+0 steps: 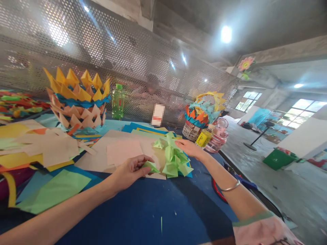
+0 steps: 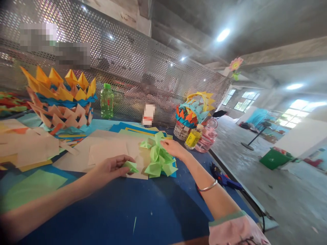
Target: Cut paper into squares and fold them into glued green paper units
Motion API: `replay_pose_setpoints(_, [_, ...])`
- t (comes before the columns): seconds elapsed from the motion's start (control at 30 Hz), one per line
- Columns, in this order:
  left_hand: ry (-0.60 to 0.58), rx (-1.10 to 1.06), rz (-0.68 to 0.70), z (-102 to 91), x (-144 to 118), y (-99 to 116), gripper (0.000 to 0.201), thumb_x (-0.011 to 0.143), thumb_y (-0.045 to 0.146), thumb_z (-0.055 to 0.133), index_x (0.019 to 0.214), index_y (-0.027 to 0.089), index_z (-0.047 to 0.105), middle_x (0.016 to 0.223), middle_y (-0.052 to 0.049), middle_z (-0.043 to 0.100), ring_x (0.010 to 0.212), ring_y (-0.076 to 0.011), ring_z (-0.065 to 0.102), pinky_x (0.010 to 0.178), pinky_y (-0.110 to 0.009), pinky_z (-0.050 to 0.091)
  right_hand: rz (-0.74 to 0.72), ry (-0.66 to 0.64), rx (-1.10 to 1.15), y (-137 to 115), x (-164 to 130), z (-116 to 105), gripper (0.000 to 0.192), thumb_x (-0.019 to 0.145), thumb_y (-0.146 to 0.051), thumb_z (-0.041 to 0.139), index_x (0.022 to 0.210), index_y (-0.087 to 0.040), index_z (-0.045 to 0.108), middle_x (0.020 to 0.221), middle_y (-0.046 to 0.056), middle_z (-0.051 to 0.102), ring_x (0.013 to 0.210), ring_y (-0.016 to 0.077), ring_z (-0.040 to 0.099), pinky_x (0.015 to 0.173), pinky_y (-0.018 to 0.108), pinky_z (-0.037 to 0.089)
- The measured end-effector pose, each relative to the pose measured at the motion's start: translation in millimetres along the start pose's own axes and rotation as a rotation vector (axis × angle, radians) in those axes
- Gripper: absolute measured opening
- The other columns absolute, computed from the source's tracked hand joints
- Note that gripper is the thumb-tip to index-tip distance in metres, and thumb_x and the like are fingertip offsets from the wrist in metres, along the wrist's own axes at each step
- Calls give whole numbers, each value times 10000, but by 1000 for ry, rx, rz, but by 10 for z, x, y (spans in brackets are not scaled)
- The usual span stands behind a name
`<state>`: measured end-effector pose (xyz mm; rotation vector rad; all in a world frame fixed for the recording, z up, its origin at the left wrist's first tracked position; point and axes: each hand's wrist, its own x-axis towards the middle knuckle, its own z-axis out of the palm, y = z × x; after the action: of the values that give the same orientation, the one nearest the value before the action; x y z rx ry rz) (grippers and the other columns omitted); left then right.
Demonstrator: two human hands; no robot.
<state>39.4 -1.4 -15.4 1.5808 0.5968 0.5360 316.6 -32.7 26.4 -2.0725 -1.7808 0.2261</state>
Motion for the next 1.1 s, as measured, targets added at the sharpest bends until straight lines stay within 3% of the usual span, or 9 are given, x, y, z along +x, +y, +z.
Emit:
replay_pose_setpoints(0.1, [22, -28, 20, 15, -21, 15, 436, 718, 441, 697, 1038, 168, 581, 842, -43, 700, 784, -184, 656, 719, -304, 491, -11, 99, -64, -147, -227, -70, 332, 927, -343, 463, 1170, -204, 640, 1175, 105, 629, 1152, 268, 545, 988, 398, 389])
replay_pose_setpoints(0.2, [15, -18, 27, 20, -59, -5, 435, 747, 426, 676, 1077, 166, 563, 776, -16, 662, 695, -154, 610, 654, -285, 484, -124, 111, -130, -258, -604, -186, 344, 944, -344, 449, 1238, -234, 592, 1243, 96, 588, 1148, 261, 551, 993, 423, 393])
replay_pose_setpoints(0.3, [20, 42, 43, 19, -95, -40, 420, 812, 418, 621, 1143, 177, 528, 721, 8, 616, 653, -145, 571, 576, -259, 449, -160, 97, -141, -245, -991, -302, 288, 951, -330, 456, 1187, -271, 612, 1201, 64, 617, 1077, 238, 594, 959, 406, 425])
replay_pose_setpoints(0.47, [-4, 79, 71, 24, -117, -76, 452, 867, 438, 573, 1226, 190, 454, 758, 11, 592, 662, -146, 562, 574, -264, 450, -45, 114, -98, -23, -1326, -300, 207, 949, -295, 465, 972, -267, 668, 1019, 34, 666, 924, 211, 638, 853, 363, 475])
replay_pose_setpoints(0.6, [-18, 95, 79, 32, -125, -86, 466, 874, 455, 568, 1239, 198, 432, 801, 2, 594, 690, -150, 572, 580, -262, 464, -18, 137, -87, 29, -1341, -72, 152, 924, -268, 516, 1005, -253, 644, 1032, 49, 646, 930, 227, 625, 838, 390, 479])
replay_pose_setpoints(0.77, [-10, 90, 84, 29, -133, -101, 469, 867, 458, 577, 1233, 201, 438, 815, -4, 606, 697, -150, 574, 574, -255, 466, -92, 187, -116, -151, -1283, 176, 142, 881, -214, 596, 1017, -244, 629, 1050, 61, 626, 990, 253, 585, 863, 431, 465])
replay_pose_setpoints(0.93, [-26, 81, 70, 28, -136, -91, 476, 863, 464, 577, 1234, 199, 439, 833, -10, 610, 705, -152, 575, 576, -259, 468, -217, 94, -193, -320, -1176, 267, 280, 804, -140, 689, 1060, -241, 638, 1121, 58, 617, 1062, 274, 556, 880, 437, 438])
replay_pose_setpoints(1.03, [-26, 85, 64, 29, -140, -64, 489, 851, 472, 587, 1226, 193, 441, 838, -11, 606, 702, -150, 569, 569, -255, 462, -242, 92, -172, -316, -1057, 277, 160, 829, -119, 648, 943, -228, 669, 1066, 52, 645, 1038, 267, 559, 868, 426, 427])
replay_pose_setpoints(1.1, [-21, 88, 61, 28, -148, -47, 495, 843, 478, 591, 1216, 188, 445, 831, -9, 602, 692, -144, 562, 562, -248, 454, -217, 122, -27, -306, -983, 260, 83, 855, -140, 616, 865, -209, 662, 1015, 47, 658, 998, 240, 570, 867, 399, 428])
